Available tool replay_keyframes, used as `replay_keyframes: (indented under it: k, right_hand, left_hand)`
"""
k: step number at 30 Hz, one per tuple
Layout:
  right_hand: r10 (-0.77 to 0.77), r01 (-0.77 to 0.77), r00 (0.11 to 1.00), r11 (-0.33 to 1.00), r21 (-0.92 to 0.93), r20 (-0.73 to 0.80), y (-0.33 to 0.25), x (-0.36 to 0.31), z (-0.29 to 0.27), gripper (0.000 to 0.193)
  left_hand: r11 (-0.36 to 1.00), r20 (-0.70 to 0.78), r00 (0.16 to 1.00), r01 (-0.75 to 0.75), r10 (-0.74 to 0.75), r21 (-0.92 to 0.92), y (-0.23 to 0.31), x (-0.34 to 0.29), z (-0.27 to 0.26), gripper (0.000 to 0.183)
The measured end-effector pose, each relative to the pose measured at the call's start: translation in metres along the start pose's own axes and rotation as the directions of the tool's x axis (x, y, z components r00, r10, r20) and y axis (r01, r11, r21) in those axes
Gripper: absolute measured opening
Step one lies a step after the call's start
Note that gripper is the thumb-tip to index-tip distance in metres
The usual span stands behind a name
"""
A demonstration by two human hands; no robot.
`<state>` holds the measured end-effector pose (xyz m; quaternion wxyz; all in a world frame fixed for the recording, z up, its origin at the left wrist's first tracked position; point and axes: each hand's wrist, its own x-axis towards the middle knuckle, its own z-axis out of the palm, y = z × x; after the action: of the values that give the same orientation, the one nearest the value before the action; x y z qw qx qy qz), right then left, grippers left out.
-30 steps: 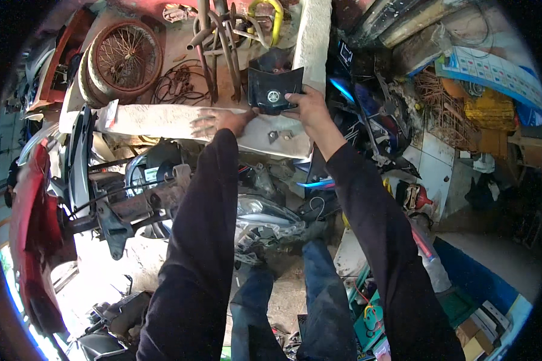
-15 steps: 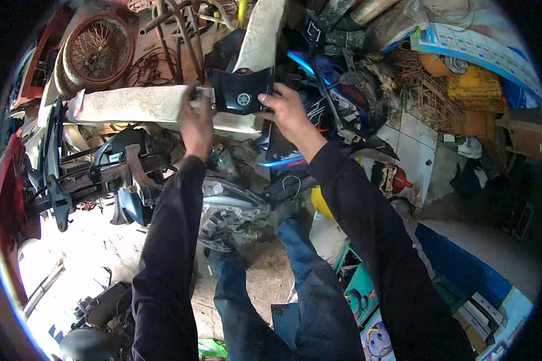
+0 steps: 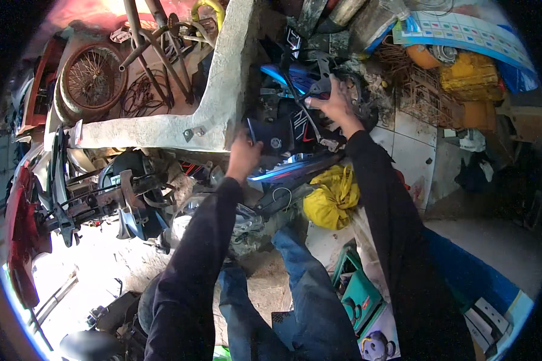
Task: The person disassembles motorcycle fairing components by removing screws with a screwdriver and pulling plastic panels apart by hand, eventually placing the headlight assembly on the ground.
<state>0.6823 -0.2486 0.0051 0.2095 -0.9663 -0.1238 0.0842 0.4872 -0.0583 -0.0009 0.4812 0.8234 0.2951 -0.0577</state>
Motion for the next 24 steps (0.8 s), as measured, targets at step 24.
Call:
replay_keyframes:
  k: [24]
  right_hand:
    - [-0.224, 0.206, 0.975, 0.877, -0.433, 0.009, 0.008, 0.021, -0.057, 0.076]
  left_hand:
    - [0.995, 0.032, 0.998, -0.056, 0.059, -0.085, -0.059, 0.056, 0.105, 0.05]
